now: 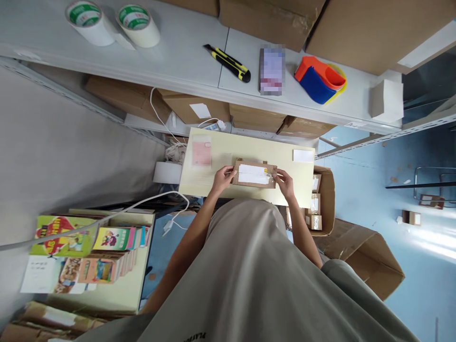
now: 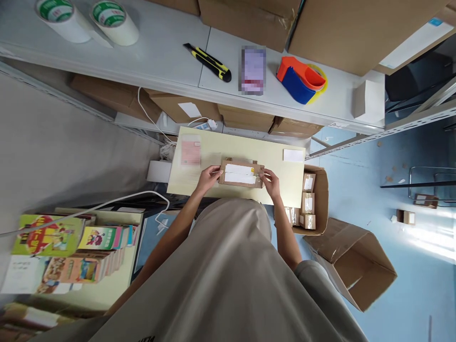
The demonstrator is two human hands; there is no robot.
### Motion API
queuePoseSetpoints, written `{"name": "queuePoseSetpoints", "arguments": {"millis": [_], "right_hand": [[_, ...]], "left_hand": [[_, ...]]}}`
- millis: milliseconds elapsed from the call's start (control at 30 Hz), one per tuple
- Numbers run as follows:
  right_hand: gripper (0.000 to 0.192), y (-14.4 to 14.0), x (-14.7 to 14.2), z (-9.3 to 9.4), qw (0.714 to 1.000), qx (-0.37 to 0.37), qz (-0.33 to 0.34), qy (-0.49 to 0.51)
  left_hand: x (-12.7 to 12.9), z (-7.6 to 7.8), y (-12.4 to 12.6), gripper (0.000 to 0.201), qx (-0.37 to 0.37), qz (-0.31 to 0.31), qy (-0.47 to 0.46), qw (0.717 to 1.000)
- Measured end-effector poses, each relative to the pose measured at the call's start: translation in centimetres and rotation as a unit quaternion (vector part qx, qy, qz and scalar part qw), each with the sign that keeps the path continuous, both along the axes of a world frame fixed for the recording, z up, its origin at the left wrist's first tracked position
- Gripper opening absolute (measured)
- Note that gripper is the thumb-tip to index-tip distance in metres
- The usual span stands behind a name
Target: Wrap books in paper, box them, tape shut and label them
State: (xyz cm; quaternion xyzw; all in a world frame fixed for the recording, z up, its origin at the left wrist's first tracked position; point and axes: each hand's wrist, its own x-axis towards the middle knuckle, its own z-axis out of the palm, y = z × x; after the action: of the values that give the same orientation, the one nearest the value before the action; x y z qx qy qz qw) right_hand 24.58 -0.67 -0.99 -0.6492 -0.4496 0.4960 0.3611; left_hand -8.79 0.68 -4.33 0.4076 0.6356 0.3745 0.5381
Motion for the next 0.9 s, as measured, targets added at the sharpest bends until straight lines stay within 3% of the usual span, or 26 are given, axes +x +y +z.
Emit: {"name": "queuePoseSetpoints", "arguments": {"millis": [267, 367, 600, 700, 900], "right_hand": [[0.067, 0.3, 0.8, 4.5, 0.998, 0.064, 0.012, -0.016], [0.068, 1.0, 1.2, 3.7, 0.997, 0.067, 0.026, -0.023], [0.066, 1.3, 1.4, -1.1, 0.995, 0.021, 0.086, -0.046], [0.066, 0.7, 1.8, -1.3, 0.995, 0.019, 0.095, -0.034], [0.069, 0.3, 1.7, 0.3, 0.997, 0.040, 0.068, -0.022]], "left_hand": [[-0.2, 2.7, -0.1, 0.061, 0.065, 0.005, -0.010, 0.998], [-0.2, 2.1, 0.4, 0.063, 0.070, 0.000, -0.002, 0.998], [0.2, -1.2, -0.4, 0.064, 0.001, -0.021, 0.022, 1.000], [0.2, -1.3, -1.1, 0.068, 0.008, -0.026, 0.013, 1.000], [0.2, 0.1, -1.1, 0.075, 0.025, -0.004, 0.008, 1.000]]}}
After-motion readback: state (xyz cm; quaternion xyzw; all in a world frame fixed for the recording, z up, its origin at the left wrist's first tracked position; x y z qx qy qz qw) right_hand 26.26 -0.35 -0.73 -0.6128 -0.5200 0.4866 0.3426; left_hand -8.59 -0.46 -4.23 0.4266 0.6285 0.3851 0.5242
